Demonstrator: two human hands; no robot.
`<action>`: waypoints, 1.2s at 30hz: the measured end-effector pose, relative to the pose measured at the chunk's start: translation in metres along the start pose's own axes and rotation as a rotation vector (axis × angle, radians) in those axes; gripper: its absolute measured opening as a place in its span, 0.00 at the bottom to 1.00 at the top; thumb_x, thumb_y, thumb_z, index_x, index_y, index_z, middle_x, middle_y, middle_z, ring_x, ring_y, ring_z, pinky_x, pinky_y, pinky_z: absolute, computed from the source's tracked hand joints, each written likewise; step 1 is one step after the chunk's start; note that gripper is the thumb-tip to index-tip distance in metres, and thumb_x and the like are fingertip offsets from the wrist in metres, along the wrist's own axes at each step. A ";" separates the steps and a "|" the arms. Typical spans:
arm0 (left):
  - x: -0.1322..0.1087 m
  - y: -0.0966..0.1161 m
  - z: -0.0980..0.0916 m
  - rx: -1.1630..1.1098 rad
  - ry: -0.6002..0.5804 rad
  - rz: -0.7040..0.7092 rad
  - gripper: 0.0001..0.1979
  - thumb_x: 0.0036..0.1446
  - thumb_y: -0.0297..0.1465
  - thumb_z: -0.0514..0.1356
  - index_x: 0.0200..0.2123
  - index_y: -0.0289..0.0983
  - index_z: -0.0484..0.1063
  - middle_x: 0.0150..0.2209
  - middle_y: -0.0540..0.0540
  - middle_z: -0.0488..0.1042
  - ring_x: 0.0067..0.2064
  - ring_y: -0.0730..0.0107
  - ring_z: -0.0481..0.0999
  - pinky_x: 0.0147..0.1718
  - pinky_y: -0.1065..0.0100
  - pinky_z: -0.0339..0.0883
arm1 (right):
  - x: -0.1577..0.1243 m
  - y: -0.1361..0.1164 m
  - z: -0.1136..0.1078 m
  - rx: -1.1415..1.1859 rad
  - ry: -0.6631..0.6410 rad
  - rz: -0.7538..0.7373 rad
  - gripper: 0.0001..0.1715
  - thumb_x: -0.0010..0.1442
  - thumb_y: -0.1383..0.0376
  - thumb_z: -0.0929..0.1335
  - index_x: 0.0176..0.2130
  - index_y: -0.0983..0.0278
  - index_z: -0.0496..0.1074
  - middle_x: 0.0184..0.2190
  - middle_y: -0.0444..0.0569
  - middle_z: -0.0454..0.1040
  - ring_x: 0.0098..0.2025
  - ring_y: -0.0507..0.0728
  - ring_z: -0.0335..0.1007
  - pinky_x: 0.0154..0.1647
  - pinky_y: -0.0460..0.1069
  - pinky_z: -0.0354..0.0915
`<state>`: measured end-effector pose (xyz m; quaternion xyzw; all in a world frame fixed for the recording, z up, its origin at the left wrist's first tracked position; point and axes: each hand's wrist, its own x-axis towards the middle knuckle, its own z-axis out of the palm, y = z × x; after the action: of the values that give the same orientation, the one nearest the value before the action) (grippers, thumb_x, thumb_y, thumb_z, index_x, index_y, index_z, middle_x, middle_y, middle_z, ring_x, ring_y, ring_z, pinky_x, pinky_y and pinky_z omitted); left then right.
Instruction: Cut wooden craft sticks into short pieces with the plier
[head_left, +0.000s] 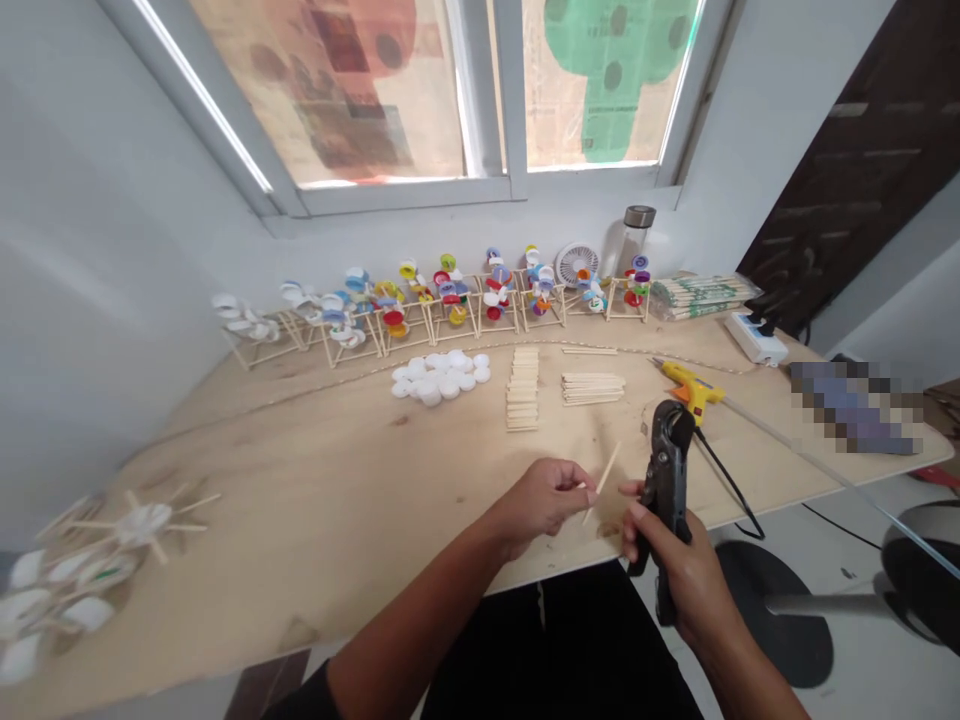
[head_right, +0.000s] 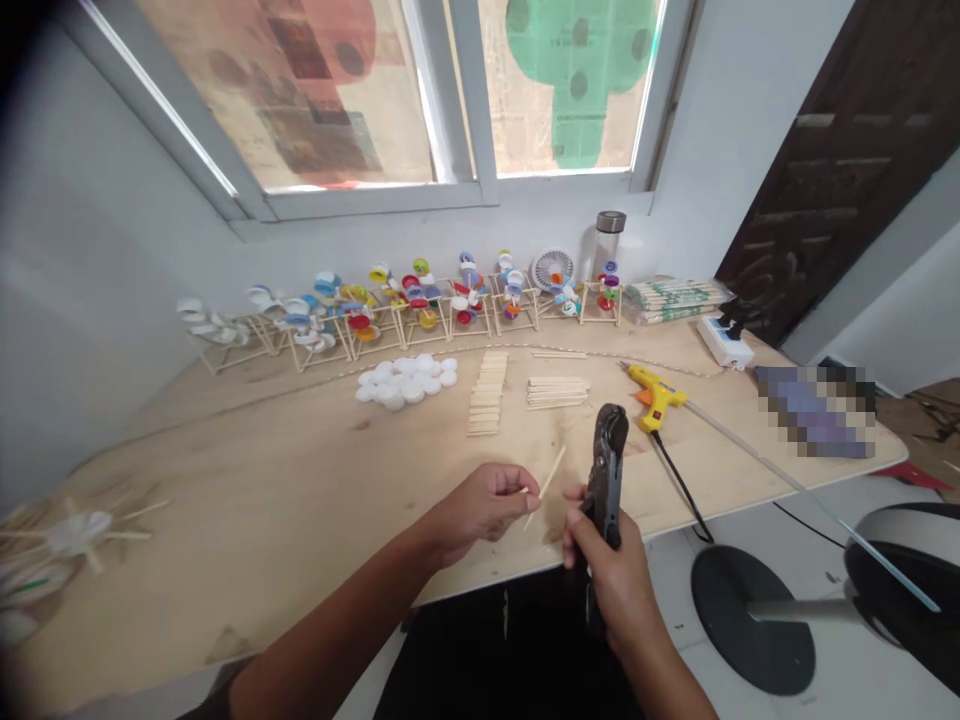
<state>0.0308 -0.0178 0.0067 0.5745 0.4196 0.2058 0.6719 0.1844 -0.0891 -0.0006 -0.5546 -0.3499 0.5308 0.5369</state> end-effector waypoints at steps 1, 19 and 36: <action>-0.006 -0.003 0.002 -0.107 -0.043 -0.037 0.09 0.50 0.35 0.58 0.29 0.35 0.64 0.16 0.59 0.52 0.16 0.83 0.47 0.14 0.77 0.42 | 0.000 -0.002 0.003 0.013 0.002 0.002 0.22 0.51 0.56 0.69 0.42 0.67 0.67 0.19 0.41 0.66 0.21 0.51 0.61 0.23 0.46 0.58; -0.063 -0.031 -0.010 -0.397 0.126 0.024 0.14 0.55 0.36 0.54 0.41 0.32 0.68 0.25 0.52 0.65 0.19 0.84 0.56 0.17 0.77 0.51 | -0.004 -0.009 0.038 0.134 -0.062 0.046 0.14 0.48 0.60 0.72 0.33 0.64 0.66 0.17 0.38 0.65 0.18 0.48 0.60 0.18 0.43 0.55; -0.071 -0.021 -0.013 -0.331 -0.149 -0.068 0.17 0.59 0.39 0.50 0.39 0.32 0.68 0.34 0.41 0.74 0.18 0.83 0.66 0.14 0.79 0.56 | -0.007 -0.001 0.054 0.103 -0.145 0.070 0.10 0.49 0.62 0.70 0.31 0.65 0.67 0.17 0.39 0.65 0.18 0.49 0.59 0.20 0.45 0.58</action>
<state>-0.0239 -0.0691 0.0103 0.4553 0.3483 0.2061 0.7931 0.1310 -0.0833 0.0098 -0.4980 -0.3405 0.6054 0.5192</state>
